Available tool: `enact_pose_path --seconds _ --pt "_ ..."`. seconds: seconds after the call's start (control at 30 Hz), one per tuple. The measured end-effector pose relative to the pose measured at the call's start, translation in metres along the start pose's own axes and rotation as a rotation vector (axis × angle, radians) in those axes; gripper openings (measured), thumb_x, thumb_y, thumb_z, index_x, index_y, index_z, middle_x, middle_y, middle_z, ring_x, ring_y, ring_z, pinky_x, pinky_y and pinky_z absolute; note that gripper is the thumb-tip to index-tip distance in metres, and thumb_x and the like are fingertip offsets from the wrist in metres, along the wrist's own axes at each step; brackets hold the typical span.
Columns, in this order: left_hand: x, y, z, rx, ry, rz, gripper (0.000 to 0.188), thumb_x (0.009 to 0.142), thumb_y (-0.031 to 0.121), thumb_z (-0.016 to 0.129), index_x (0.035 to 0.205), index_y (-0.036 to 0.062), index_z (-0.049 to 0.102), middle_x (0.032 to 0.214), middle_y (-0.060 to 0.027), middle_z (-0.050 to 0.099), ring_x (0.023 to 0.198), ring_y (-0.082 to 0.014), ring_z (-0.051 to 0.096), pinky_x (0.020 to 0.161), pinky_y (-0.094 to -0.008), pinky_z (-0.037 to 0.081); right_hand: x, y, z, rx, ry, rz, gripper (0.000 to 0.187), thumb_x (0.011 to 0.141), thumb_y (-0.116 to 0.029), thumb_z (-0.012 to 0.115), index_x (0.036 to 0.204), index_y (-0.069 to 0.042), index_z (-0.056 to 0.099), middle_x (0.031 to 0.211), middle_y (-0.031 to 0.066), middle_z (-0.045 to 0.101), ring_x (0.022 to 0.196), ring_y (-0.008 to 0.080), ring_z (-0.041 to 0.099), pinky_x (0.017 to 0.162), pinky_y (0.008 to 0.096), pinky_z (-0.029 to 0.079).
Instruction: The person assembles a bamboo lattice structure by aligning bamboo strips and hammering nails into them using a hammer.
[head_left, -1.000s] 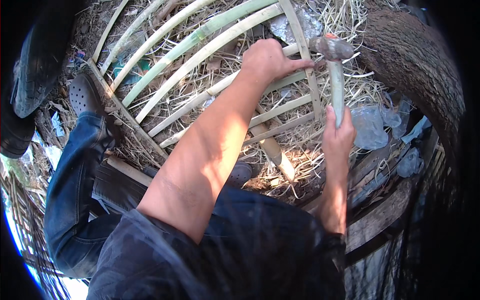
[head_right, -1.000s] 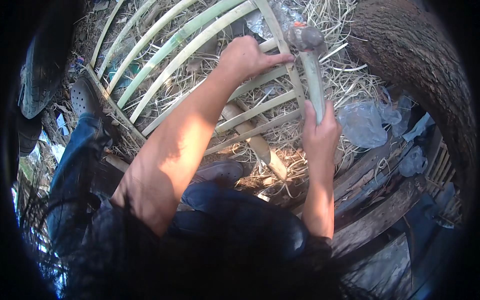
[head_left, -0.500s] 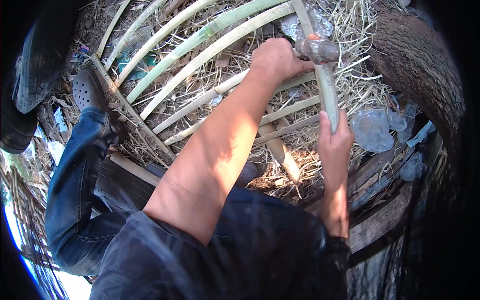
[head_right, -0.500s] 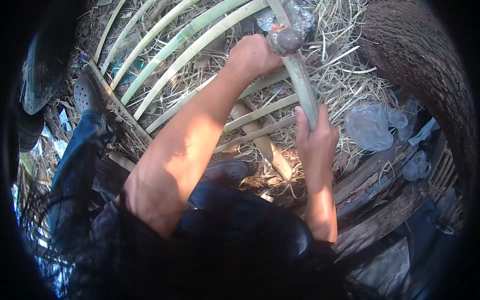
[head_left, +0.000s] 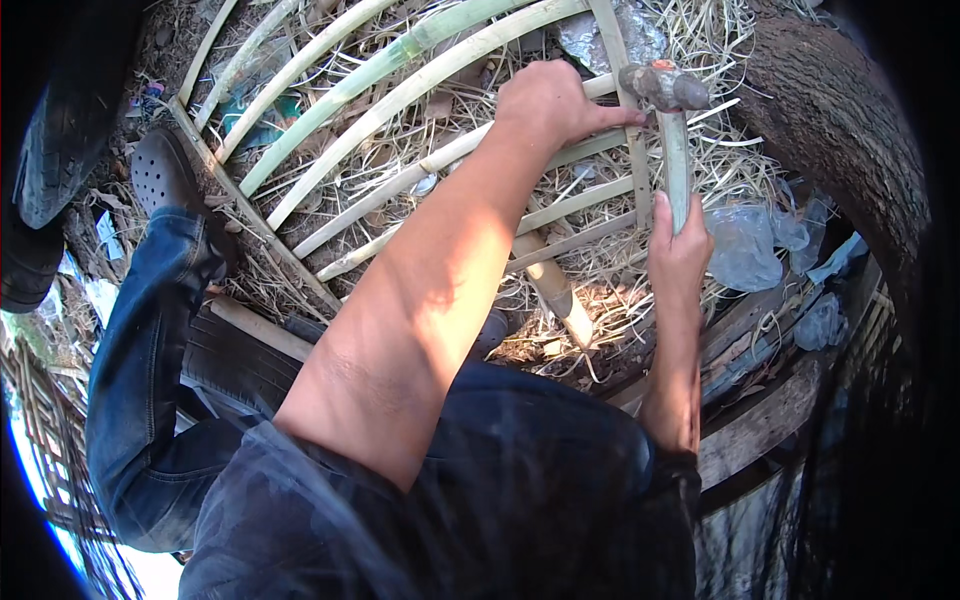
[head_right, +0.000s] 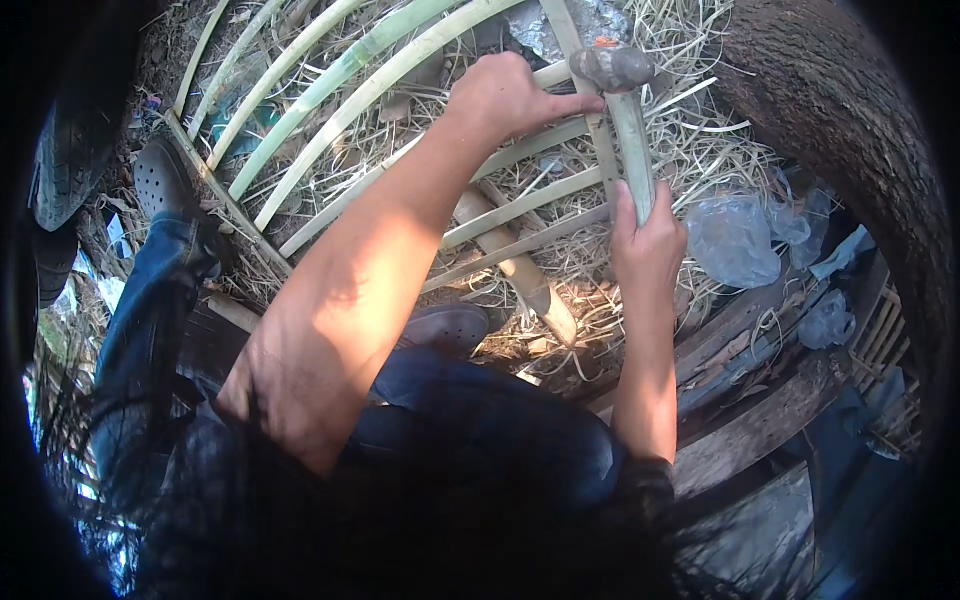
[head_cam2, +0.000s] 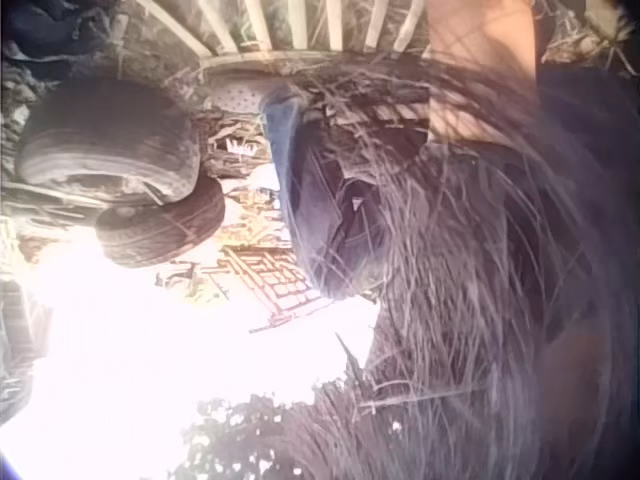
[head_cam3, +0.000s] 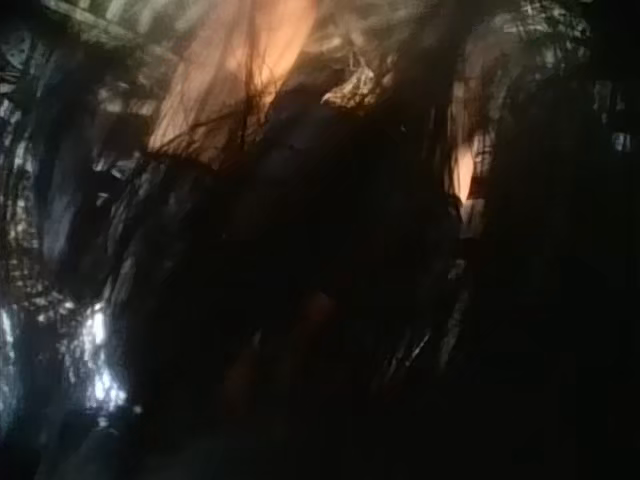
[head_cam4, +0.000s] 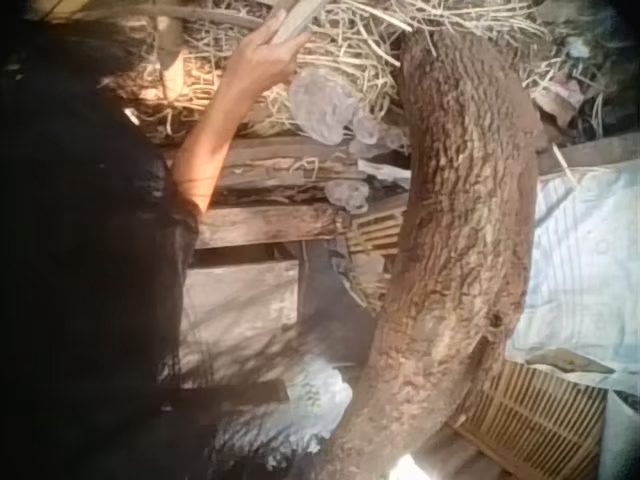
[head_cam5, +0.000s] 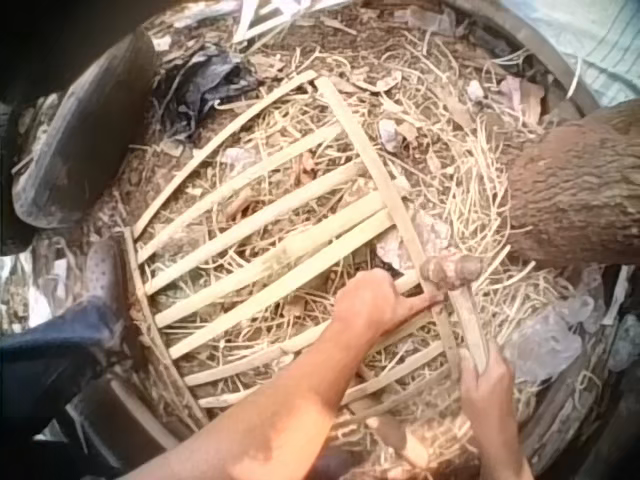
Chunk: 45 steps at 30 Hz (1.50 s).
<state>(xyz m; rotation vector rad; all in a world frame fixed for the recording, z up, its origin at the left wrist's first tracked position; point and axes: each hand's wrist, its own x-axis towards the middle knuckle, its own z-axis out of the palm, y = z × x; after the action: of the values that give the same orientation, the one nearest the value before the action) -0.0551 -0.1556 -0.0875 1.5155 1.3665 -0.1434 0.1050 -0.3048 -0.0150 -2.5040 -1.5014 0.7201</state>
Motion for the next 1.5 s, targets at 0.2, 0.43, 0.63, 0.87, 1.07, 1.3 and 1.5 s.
enact_pose_path --seconds 0.2,0.43,0.63,0.87,1.07,1.3,1.5 --pt "0.002 0.000 -0.001 0.038 -0.082 -0.048 0.095 0.053 0.087 0.066 0.081 -0.0043 0.072 0.088 -0.0197 0.071 0.088 -0.0312 0.070 0.081 -0.0390 0.056 0.000 -0.005 -0.001 0.117 0.096 -0.083 0.025 0.093 -0.022 0.061 0.095 0.003 0.057 0.069 0.0237 0.062 0.066 0.0424 0.064 0.057 0.0454 0.047" --pt "-0.008 0.001 -0.007 0.034 0.077 0.029 0.095 0.059 0.086 0.064 0.070 -0.0087 0.069 0.073 -0.0240 0.068 0.072 -0.0364 0.070 0.070 -0.0422 0.056 -0.017 -0.022 -0.015 0.252 0.164 -0.001 0.023 0.093 -0.022 0.060 0.095 0.001 0.057 0.066 0.0177 0.060 0.061 0.0338 0.063 0.057 0.0416 0.045" --pt "-0.053 0.026 -0.034 -0.011 0.057 0.067 0.078 0.063 0.071 0.074 0.074 -0.0067 0.069 0.069 -0.0232 0.067 0.071 -0.0364 0.070 0.070 -0.0425 0.055 -0.076 -0.008 -0.038 0.259 0.248 0.210 0.021 0.094 -0.020 0.058 0.092 0.001 0.057 0.065 0.0156 0.058 0.057 0.0275 0.059 0.056 0.0371 0.045" --pt "-0.092 0.022 -0.053 -0.416 -0.105 0.390 0.051 0.103 0.042 0.044 0.066 0.0072 0.049 0.054 0.0052 0.040 0.049 -0.0040 0.033 0.045 -0.0244 0.027 -0.189 -0.026 -0.045 0.377 0.430 0.608 0.017 0.096 -0.013 0.056 0.089 0.002 0.055 0.060 0.0057 0.053 0.055 0.0103 0.047 0.050 0.0298 0.038" --pt "-0.105 0.013 -0.072 -0.463 -0.281 0.346 0.053 0.103 0.041 0.043 0.065 0.0048 0.049 0.055 0.0032 0.041 0.053 -0.0063 0.037 0.048 -0.0255 0.031 -0.247 -0.049 -0.040 0.164 0.632 0.568 0.020 0.096 -0.018 0.057 0.090 0.001 0.057 0.060 0.0128 0.053 0.053 0.0193 0.052 0.052 0.0357 0.040" --pt "-0.097 0.018 -0.123 0.259 -0.479 0.205 0.091 0.085 0.067 0.056 0.149 0.0072 0.030 0.150 -0.0258 0.034 0.129 -0.0343 0.049 0.106 -0.0427 0.039 -0.241 -0.097 -0.113 0.146 0.556 0.774 0.032 0.093 -0.032 0.060 0.095 -0.001 0.059 0.072 0.0275 0.062 0.073 0.0482 0.061 0.061 0.0493 0.045" --pt "-0.169 0.078 -0.267 0.879 -0.591 0.474 0.084 0.084 0.056 0.067 0.143 0.0036 0.038 0.136 -0.0248 0.051 0.124 -0.0340 0.053 0.103 -0.0423 0.043 -0.256 -0.156 -0.169 0.019 0.611 0.598 0.037 0.092 -0.039 0.061 0.099 -0.003 0.061 0.070 0.0236 0.064 0.068 0.0429 0.064 0.060 0.0491 0.047"
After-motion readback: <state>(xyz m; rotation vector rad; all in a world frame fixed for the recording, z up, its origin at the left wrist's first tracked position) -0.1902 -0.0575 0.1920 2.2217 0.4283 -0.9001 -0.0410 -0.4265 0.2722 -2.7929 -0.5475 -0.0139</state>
